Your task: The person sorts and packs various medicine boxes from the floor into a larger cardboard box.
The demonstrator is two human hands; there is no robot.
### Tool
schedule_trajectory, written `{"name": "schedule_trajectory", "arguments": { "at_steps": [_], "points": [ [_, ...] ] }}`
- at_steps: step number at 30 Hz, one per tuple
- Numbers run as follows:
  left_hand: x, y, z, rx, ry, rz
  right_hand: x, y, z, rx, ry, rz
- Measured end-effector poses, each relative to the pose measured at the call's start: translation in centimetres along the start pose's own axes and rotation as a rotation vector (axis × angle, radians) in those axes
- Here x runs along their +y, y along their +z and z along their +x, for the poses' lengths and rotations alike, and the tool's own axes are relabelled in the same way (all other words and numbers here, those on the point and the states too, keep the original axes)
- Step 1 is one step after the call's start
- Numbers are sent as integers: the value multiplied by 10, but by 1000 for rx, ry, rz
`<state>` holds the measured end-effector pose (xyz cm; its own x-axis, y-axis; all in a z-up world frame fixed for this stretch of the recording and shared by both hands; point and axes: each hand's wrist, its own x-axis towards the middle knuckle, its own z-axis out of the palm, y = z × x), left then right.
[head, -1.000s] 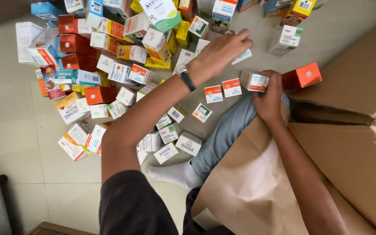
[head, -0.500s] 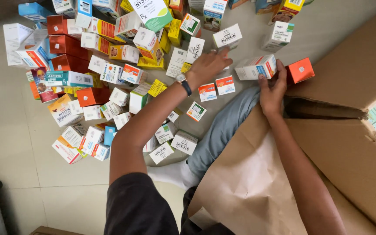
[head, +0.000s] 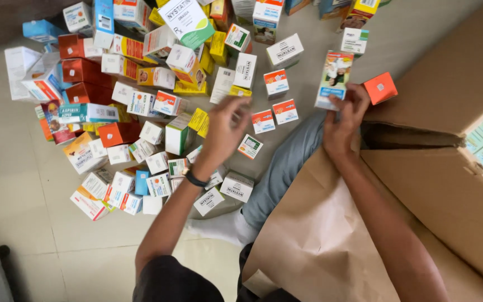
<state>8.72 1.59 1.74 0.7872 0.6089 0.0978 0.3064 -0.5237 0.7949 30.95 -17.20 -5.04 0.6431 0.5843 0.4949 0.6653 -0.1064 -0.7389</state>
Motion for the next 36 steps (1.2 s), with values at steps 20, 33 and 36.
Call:
{"name": "schedule_trajectory", "arguments": {
  "at_steps": [20, 33, 36],
  "points": [
    [48, 81, 63, 94, 148, -95, -106, -53, 69, -165, 721, 647],
    [-130, -90, -7, 412, -309, 1059, 73, -41, 65, -396, -18, -757],
    [-136, -99, -14, 333, -281, 1051, 86, -49, 54, -355, -76, -863]
  ]
}}
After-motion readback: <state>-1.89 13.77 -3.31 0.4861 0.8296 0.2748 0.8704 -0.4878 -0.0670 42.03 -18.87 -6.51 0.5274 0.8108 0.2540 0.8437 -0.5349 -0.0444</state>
